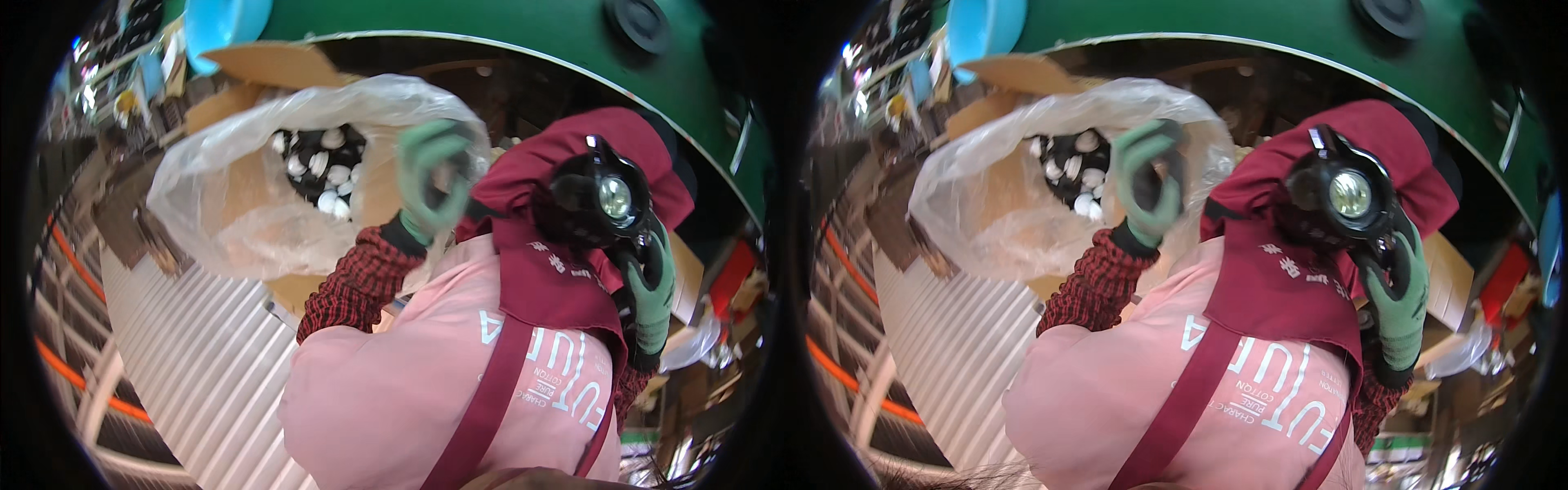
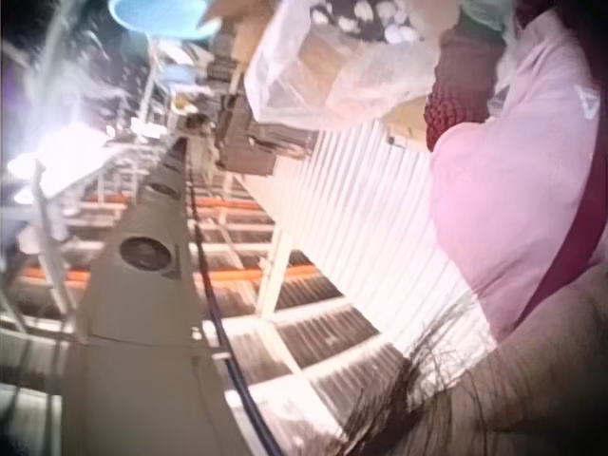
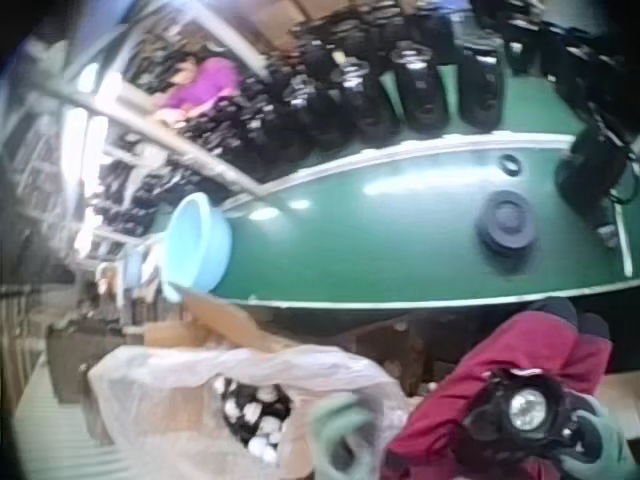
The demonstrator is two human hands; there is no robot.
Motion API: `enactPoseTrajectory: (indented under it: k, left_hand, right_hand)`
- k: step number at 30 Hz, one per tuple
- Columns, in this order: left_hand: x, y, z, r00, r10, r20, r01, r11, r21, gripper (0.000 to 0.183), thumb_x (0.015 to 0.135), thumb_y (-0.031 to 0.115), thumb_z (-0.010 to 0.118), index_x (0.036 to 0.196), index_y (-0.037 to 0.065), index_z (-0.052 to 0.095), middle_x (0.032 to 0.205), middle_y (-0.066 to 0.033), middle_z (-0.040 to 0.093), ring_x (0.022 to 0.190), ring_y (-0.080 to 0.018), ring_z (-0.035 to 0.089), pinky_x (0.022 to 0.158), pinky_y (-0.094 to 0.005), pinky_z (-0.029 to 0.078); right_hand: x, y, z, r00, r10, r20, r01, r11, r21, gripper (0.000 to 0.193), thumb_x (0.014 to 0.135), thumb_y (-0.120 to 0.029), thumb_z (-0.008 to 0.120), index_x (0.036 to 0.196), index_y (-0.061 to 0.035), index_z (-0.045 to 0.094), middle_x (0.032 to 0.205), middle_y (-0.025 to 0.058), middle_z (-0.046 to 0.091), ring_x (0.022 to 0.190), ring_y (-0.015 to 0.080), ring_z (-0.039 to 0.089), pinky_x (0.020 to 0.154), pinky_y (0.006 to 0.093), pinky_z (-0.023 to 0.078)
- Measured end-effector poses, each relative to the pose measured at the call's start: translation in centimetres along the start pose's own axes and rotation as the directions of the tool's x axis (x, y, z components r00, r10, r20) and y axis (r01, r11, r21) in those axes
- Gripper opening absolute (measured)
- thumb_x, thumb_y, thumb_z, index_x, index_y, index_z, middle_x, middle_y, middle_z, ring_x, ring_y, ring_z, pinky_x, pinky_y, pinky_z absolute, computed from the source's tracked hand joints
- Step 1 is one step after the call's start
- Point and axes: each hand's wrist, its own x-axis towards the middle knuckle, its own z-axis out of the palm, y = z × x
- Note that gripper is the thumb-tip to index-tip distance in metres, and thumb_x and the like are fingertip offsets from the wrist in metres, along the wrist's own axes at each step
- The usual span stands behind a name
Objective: The person repeatedly picks up black kettle bodies from a green work surface, inserts a small white circular component into the base, and secures a black lid. The person handles multiple kettles one at a time, placing each completed unit back on the surface.
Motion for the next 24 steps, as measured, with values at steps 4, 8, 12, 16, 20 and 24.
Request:
enactPoseTrajectory:
  k: [4, 8, 12, 16, 20, 24]
  left_hand:
    - [-5.2, -13.1, -8.5, 0.766, -0.375, -0.522, 0.463, 0.885, 0.043, 0.037, 0.092, 0.008, 0.071, 0.125, -0.002, 0.055, 0.117, -0.0131, 0.057, 0.106, -0.0232, 0.059, 0.097, -0.0365, 0.049]
    - [-9.9, -24.2, -14.5, 0.801, -0.456, -0.387, 0.556, 0.329, 0.763, 0.072, 0.081, 0.035, 0.082, 0.14, 0.007, 0.053, 0.136, -0.0187, 0.051, 0.12, -0.0334, 0.057, 0.101, -0.0474, 0.047]
    - [-9.5, -28.7, -13.8, 0.619, -0.741, -0.26, 0.362, -0.026, 0.932, 0.084, 0.075, 0.051, 0.082, 0.148, 0.024, 0.05, 0.138, -0.0149, 0.051, 0.128, -0.0373, 0.051, 0.102, -0.0615, 0.043]
    - [-9.6, -35.8, -14.9, 0.656, -0.715, -0.241, 0.42, 0.08, 0.904, 0.059, 0.095, 0.051, 0.059, 0.15, 0.03, 0.048, 0.139, -0.02, 0.058, 0.123, -0.044, 0.06, 0.098, -0.0609, 0.047]
    - [-6.7, -33.6, -17.6, 0.601, -0.792, -0.111, 0.283, 0.08, 0.956, 0.059, 0.086, 0.05, 0.063, 0.14, 0.025, 0.06, 0.131, -0.0174, 0.068, 0.119, -0.039, 0.066, 0.096, -0.0518, 0.054]
    - [-1.6, -21.6, -16.2, 0.653, -0.749, -0.11, 0.453, 0.271, 0.849, 0.085, 0.072, 0.054, 0.078, 0.133, -0.002, 0.058, 0.126, -0.0265, 0.066, 0.119, -0.0433, 0.063, 0.101, -0.0529, 0.05]
  right_hand:
    - [0.1, 3.6, -0.5, 0.999, 0.003, -0.038, -0.003, 1.0, 0.019, 0.05, 0.088, -0.004, 0.064, 0.137, 0.0029, 0.056, 0.131, 0.0139, 0.062, 0.113, 0.0202, 0.064, 0.097, 0.0308, 0.049]
    - [0.1, 3.2, 0.4, 0.996, 0.077, -0.046, -0.077, 0.997, 0.005, 0.048, 0.096, -0.008, 0.064, 0.142, 0.0018, 0.053, 0.122, 0.0131, 0.068, 0.112, 0.0201, 0.065, 0.095, 0.0322, 0.05]
    - [-0.3, 4.2, 1.7, 0.986, -0.095, -0.135, 0.077, 0.988, -0.135, 0.048, 0.094, -0.007, 0.069, 0.139, 0.002, 0.055, 0.126, 0.0155, 0.067, 0.115, 0.0238, 0.066, 0.097, 0.0346, 0.051]
    - [-0.9, 2.9, 4.0, 0.981, -0.066, -0.181, 0.093, 0.985, 0.147, 0.047, 0.092, -0.006, 0.071, 0.135, 0.0034, 0.058, 0.135, 0.0166, 0.062, 0.121, 0.0274, 0.063, 0.104, 0.0372, 0.048]
    - [-1.4, 2.5, 4.9, 0.905, -0.351, -0.238, 0.305, 0.929, -0.211, 0.046, 0.09, -0.008, 0.073, 0.132, 0.0032, 0.06, 0.136, 0.0178, 0.061, 0.119, 0.0289, 0.064, 0.101, 0.0365, 0.051]
    - [-2.2, -0.2, 5.6, 0.928, -0.278, -0.248, 0.243, 0.956, -0.162, 0.043, 0.092, -0.015, 0.074, 0.129, 0.0021, 0.062, 0.138, 0.0166, 0.06, 0.118, 0.03, 0.064, 0.096, 0.0361, 0.052]
